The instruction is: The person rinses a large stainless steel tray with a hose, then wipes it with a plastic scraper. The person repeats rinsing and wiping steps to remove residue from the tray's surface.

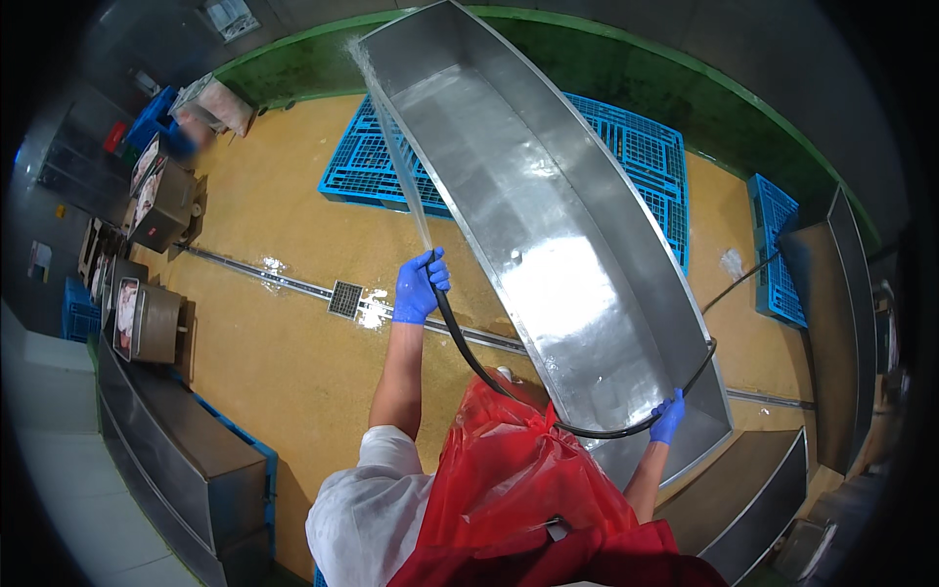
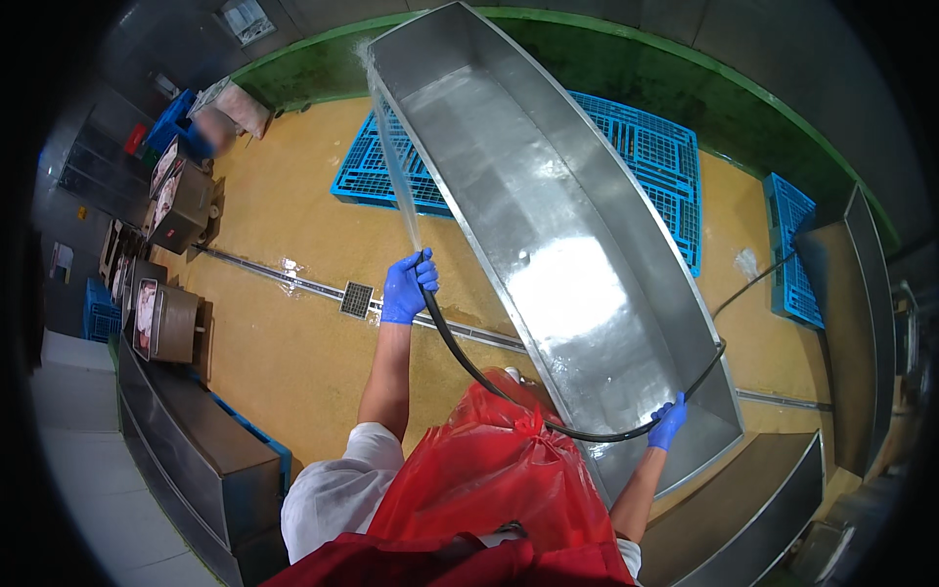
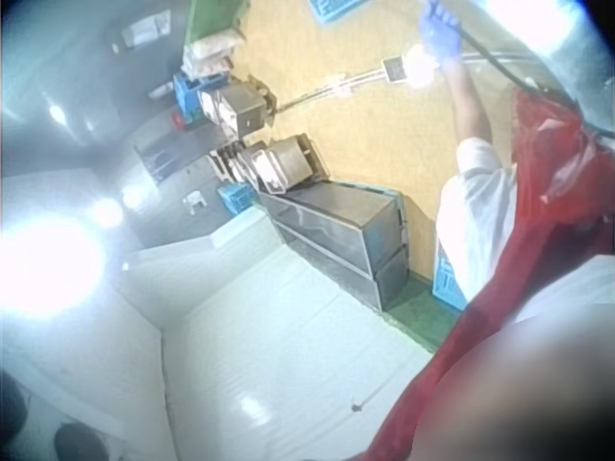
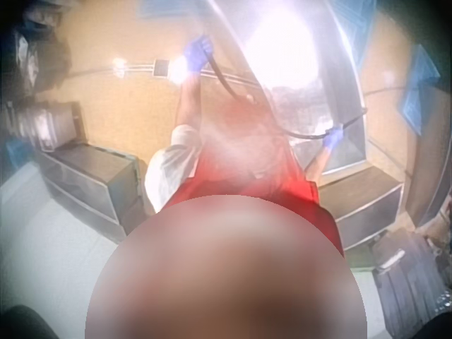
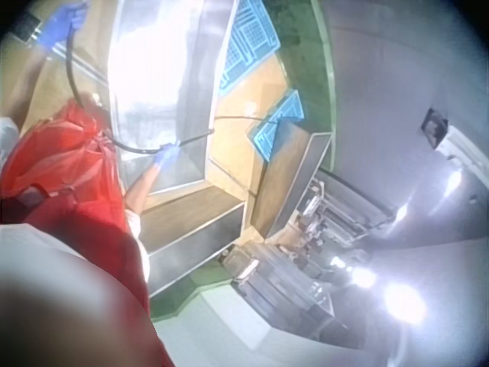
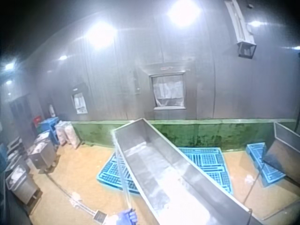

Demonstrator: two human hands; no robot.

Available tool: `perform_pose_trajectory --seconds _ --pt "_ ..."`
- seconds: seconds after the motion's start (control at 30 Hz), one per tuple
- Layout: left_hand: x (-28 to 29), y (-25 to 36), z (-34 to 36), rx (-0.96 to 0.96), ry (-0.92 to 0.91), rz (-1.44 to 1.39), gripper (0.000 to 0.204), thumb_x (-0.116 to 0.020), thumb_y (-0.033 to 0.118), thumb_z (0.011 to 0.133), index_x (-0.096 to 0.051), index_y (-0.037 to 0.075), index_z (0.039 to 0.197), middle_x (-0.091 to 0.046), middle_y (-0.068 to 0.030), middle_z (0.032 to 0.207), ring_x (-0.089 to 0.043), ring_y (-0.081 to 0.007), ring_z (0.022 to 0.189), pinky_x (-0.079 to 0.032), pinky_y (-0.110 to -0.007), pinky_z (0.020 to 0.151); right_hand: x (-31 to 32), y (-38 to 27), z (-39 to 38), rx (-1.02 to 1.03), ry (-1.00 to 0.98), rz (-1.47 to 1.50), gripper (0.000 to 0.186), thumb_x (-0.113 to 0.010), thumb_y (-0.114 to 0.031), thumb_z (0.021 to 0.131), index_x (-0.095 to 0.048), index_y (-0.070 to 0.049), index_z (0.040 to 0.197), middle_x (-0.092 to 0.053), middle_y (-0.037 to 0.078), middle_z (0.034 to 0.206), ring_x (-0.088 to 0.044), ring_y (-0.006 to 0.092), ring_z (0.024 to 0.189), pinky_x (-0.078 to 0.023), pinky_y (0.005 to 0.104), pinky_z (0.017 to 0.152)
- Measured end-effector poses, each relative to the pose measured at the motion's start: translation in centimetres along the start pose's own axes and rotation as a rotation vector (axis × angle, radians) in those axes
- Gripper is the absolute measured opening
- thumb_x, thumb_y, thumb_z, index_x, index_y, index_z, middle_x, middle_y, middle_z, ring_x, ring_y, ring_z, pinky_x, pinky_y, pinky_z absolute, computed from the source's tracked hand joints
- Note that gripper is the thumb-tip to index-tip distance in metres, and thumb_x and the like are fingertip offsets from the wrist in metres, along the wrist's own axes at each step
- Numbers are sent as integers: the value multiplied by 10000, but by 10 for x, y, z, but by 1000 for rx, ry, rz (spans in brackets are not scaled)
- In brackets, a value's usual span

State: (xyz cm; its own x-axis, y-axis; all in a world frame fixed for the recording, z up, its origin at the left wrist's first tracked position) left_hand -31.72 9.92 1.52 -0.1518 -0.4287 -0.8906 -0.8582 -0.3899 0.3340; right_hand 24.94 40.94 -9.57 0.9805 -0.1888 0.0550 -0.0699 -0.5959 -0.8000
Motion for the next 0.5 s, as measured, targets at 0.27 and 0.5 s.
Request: perform_pose_trajectory --seconds 0.27,0.5 --pt "7 9 6 18 -65 -19 235 -439 232 947 -551 70 1075 -408 34 686 -377 -102 578 -345 -256 534 -2 8 6 -11 25 14 199 -567 -323 904 -456 -166 851 -292 -54 516 -277 77 387 -242 259 354" --pt "11 14 6 15 -21 -23 227 -440 236 943 -544 78 1068 -414 34 675 -385 -106 565 -353 -261 527 -7 4 -3 -6 16 17 212 -573 -322 901 -449 -164 834 -301 -50 524 -285 80 390 -251 259 356"
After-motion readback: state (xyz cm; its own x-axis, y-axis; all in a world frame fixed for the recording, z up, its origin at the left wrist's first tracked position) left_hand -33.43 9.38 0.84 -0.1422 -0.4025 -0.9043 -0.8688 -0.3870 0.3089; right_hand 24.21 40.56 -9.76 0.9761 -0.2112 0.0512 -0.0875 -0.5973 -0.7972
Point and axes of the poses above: each hand's wrist, its own z-axis towards the middle knuckle, its own x-axis out of the back of the hand, y = z × x, the point moved 5 cm from there along z, towards the middle knuckle
